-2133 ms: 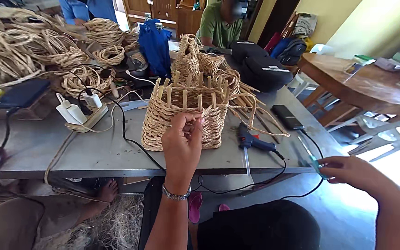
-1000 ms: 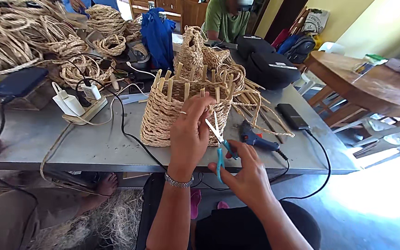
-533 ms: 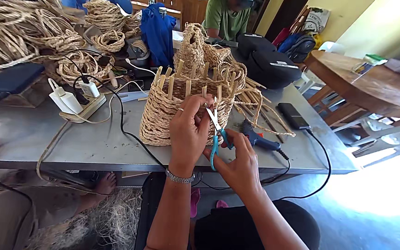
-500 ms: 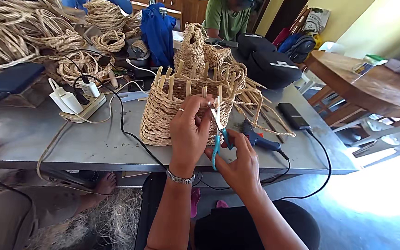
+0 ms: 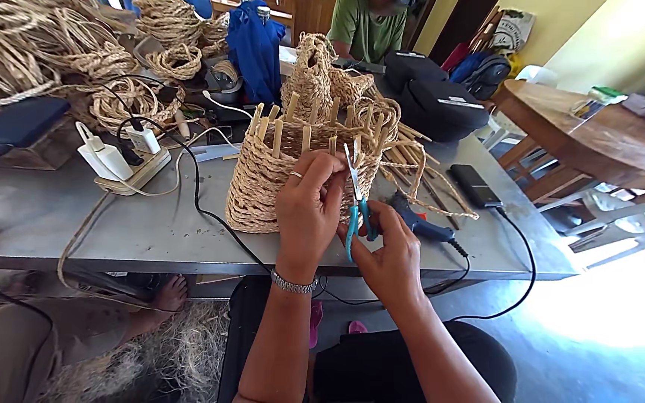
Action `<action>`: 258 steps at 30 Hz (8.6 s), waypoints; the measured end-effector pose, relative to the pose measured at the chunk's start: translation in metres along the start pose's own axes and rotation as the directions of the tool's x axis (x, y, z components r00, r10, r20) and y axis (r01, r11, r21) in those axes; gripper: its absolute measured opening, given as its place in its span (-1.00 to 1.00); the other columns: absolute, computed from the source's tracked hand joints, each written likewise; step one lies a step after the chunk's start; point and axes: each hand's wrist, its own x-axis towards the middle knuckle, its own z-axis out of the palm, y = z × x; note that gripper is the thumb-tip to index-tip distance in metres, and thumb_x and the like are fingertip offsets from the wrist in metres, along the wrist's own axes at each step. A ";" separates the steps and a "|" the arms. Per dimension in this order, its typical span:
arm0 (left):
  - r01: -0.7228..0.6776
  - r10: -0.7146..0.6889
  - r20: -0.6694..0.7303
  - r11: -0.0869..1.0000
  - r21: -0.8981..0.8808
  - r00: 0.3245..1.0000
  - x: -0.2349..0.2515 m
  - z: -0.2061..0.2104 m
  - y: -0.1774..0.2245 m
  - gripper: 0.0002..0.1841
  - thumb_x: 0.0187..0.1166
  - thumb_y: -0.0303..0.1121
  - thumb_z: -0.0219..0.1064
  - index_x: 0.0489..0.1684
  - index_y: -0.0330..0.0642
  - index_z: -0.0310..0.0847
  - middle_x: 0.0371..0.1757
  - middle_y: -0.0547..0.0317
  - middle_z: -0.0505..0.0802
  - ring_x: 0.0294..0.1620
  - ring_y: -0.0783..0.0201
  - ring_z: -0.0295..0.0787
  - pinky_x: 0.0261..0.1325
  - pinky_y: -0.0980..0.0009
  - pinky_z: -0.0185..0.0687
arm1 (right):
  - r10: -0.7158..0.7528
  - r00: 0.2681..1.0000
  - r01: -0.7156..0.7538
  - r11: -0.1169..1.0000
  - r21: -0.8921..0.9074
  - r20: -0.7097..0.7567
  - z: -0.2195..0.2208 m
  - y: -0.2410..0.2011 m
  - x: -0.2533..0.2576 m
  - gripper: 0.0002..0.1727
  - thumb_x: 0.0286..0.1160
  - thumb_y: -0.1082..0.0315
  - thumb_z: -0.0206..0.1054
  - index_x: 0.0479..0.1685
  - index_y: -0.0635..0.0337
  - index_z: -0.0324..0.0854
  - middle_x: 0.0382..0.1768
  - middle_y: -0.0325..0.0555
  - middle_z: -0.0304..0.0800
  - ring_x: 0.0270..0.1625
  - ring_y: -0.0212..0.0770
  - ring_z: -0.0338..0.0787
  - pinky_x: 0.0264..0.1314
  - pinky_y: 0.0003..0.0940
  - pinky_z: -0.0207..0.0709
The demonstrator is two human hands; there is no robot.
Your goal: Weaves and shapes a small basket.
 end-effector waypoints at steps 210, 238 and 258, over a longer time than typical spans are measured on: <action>0.211 -0.213 0.009 0.975 0.073 0.977 -0.002 0.008 0.010 -0.55 0.74 -0.37 0.17 0.59 -0.16 0.30 0.12 0.13 0.80 -0.28 0.31 0.77 -0.38 0.34 0.71 | -0.486 0.765 0.590 0.791 -0.159 0.422 -0.083 -0.020 0.112 -0.55 0.72 0.16 0.26 0.50 0.10 0.64 0.60 -0.01 0.54 0.62 0.04 0.50 0.64 0.01 0.40; 0.146 -0.178 0.263 0.980 0.138 0.948 0.018 -0.010 0.015 -0.50 0.70 -0.45 0.16 0.65 -0.04 0.30 0.12 0.20 0.85 -0.19 0.30 0.83 -0.28 0.28 0.75 | 0.169 0.927 -0.015 0.908 -0.418 0.334 -0.117 0.105 -0.007 -0.56 0.59 0.26 0.26 0.40 0.23 0.64 0.28 0.24 0.74 0.38 0.32 0.67 0.45 0.27 0.49; 0.210 -0.236 0.270 0.970 0.120 0.934 0.015 -0.015 0.013 -0.52 0.77 -0.32 0.18 0.68 0.08 0.34 0.12 0.27 0.87 -0.53 0.33 0.74 -0.53 0.27 0.73 | 0.527 0.783 -0.523 0.845 -0.107 0.330 -0.141 0.097 -0.005 -0.47 0.51 0.28 0.09 0.48 0.23 0.47 -0.02 -0.09 0.74 -0.18 -0.30 0.75 -0.17 -0.31 0.65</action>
